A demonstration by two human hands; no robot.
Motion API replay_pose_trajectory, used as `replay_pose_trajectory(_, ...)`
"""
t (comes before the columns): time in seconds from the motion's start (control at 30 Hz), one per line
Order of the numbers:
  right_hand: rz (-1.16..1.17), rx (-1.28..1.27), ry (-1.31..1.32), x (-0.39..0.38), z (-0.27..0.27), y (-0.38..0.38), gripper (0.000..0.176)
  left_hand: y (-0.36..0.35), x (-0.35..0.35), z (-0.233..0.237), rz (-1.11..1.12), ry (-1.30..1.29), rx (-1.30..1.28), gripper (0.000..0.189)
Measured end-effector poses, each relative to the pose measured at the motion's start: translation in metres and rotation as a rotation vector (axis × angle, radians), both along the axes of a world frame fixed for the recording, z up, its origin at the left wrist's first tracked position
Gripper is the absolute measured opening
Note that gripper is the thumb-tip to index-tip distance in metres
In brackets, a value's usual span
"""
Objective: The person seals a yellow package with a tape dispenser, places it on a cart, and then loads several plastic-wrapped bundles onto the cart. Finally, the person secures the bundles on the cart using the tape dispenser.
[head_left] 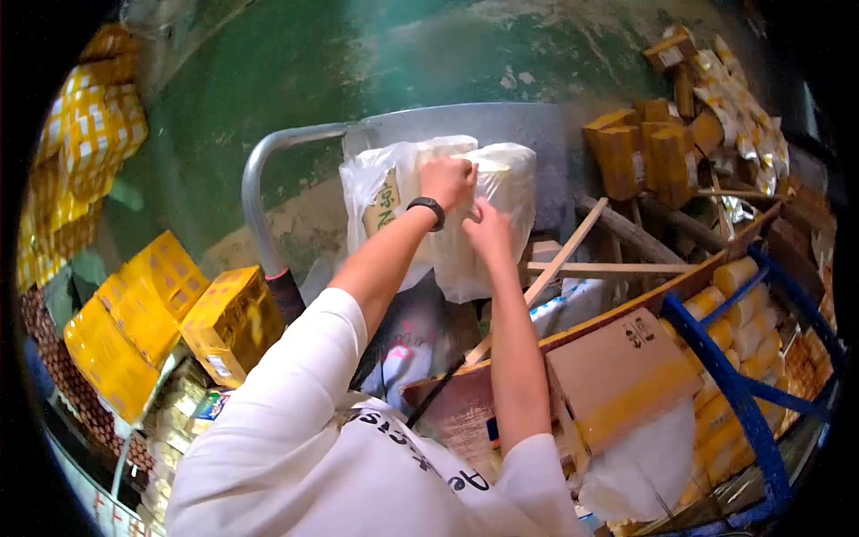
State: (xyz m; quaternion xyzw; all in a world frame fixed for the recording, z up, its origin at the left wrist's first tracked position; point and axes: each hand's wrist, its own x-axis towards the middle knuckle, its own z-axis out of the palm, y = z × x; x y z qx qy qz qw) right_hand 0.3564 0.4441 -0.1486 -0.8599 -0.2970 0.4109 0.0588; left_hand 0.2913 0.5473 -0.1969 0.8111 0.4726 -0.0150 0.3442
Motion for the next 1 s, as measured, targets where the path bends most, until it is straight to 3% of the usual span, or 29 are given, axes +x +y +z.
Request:
replay_pose_trajectory(0.1, 0.087, -0.142, 0.02, 0.001, 0.013, -0.007, 0.042, -0.005, -0.004, -0.007, 0.0, -0.062, 0.079, 0.033)
replay_pose_trajectory(0.3, 0.122, -0.035, -0.054, 0.003, -0.007, 0.003, 0.024, -0.008, -0.004, -0.018, -0.074, -0.096, 0.236, 0.034)
replay_pose_trajectory(0.5, -0.022, 0.118, -0.041, -0.007, 0.004, -0.019, 0.025, -0.014, 0.004, -0.024, -0.075, -0.07, 0.293, 0.033)
replay_pose_trajectory(0.63, 0.07, 0.092, -0.009, -0.018, 0.014, -0.042, 0.022, -0.007, 0.002, -0.031, -0.064, -0.1, 0.322, 0.03)
replay_pose_trajectory(0.7, 0.037, 0.403, -0.067, -0.093, 0.069, -0.112, 0.011, 0.004, 0.007, -0.049, -0.044, -0.039, 0.3, 0.031)
replay_pose_trajectory(0.73, 0.039, 0.55, -0.099, -0.129, 0.1, -0.141, 0.013, 0.004, 0.01, -0.034, 0.017, -0.069, 0.285, 0.038)
replay_pose_trajectory(0.77, -0.225, 0.524, 0.001, -0.141, 0.108, -0.154, 0.031, 0.002, 0.008, -0.035, 0.026, -0.083, 0.32, 0.038)
replay_pose_trajectory(0.8, -0.218, 0.47, 0.058, -0.13, 0.121, -0.14, 0.032, -0.002, 0.007, -0.039, 0.024, -0.109, 0.364, 0.038)
replay_pose_trajectory(0.87, -0.19, 0.491, -0.006, -0.098, 0.103, -0.11, 0.017, -0.006, 0.002, -0.038, 0.015, -0.181, 0.434, 0.036)
replay_pose_trajectory(0.93, -0.169, 0.492, -0.057, -0.068, 0.085, -0.091, 0.01, -0.008, -0.004, -0.017, 0.085, -0.274, 0.283, 0.021)
replay_pose_trajectory(1.0, -0.257, 0.375, -0.061, -0.043, 0.063, -0.072, 0.025, -0.006, -0.01, -0.001, -0.034, -0.386, 0.485, 0.021)
